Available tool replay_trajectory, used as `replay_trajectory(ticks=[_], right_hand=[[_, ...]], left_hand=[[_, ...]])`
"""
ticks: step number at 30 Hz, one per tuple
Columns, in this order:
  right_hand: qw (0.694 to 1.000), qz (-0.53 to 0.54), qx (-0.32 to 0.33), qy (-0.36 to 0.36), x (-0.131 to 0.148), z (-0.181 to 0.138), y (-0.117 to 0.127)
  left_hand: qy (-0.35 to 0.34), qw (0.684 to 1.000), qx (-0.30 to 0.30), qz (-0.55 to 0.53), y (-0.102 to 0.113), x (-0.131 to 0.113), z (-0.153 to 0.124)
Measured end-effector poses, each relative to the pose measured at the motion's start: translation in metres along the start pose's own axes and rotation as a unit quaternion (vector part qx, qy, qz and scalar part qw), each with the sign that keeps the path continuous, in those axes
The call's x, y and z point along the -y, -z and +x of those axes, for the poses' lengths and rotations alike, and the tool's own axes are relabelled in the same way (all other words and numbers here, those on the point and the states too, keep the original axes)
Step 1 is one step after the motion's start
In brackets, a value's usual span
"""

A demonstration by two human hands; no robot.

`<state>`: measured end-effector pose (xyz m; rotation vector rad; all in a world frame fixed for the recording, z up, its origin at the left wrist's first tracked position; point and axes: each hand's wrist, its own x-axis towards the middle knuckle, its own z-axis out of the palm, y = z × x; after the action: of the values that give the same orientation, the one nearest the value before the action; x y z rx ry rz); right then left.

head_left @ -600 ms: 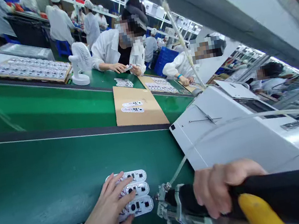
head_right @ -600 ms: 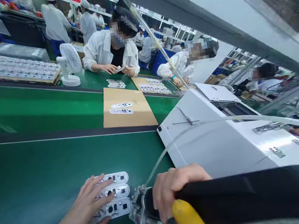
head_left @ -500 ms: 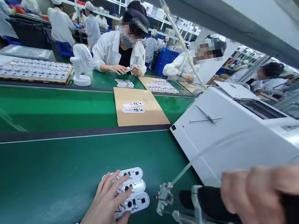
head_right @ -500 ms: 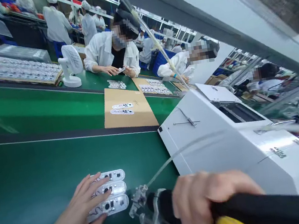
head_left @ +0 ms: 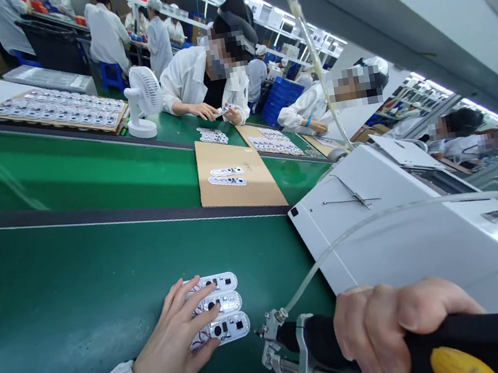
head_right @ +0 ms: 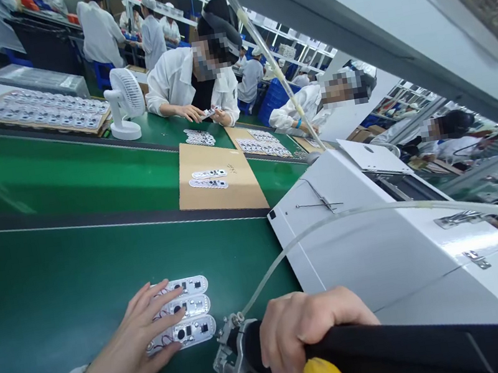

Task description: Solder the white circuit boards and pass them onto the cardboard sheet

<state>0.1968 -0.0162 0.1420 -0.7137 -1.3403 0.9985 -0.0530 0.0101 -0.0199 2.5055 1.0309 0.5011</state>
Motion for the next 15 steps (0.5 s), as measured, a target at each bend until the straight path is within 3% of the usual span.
replay_trajectory(ticks=[2,6,12,15], right_hand=[[0.999,0.024,0.022,0.015,-0.01,0.003,0.017],[0.999,0.042,-0.004,0.002,-0.022,0.001,0.034],[0.998,0.054,0.002,-0.02,-0.009,-0.005,0.006],[0.997,0.048,0.059,-0.029,-0.003,0.0,-0.007]], left_hand=[[0.004,1.0,-0.001,-0.002,0.001,-0.002,0.001],[0.007,1.0,-0.003,-0.007,0.002,-0.002,0.001],[0.012,1.0,-0.003,-0.016,0.001,-0.002,0.0],[0.013,1.0,-0.003,-0.021,0.002,-0.002,0.0]])
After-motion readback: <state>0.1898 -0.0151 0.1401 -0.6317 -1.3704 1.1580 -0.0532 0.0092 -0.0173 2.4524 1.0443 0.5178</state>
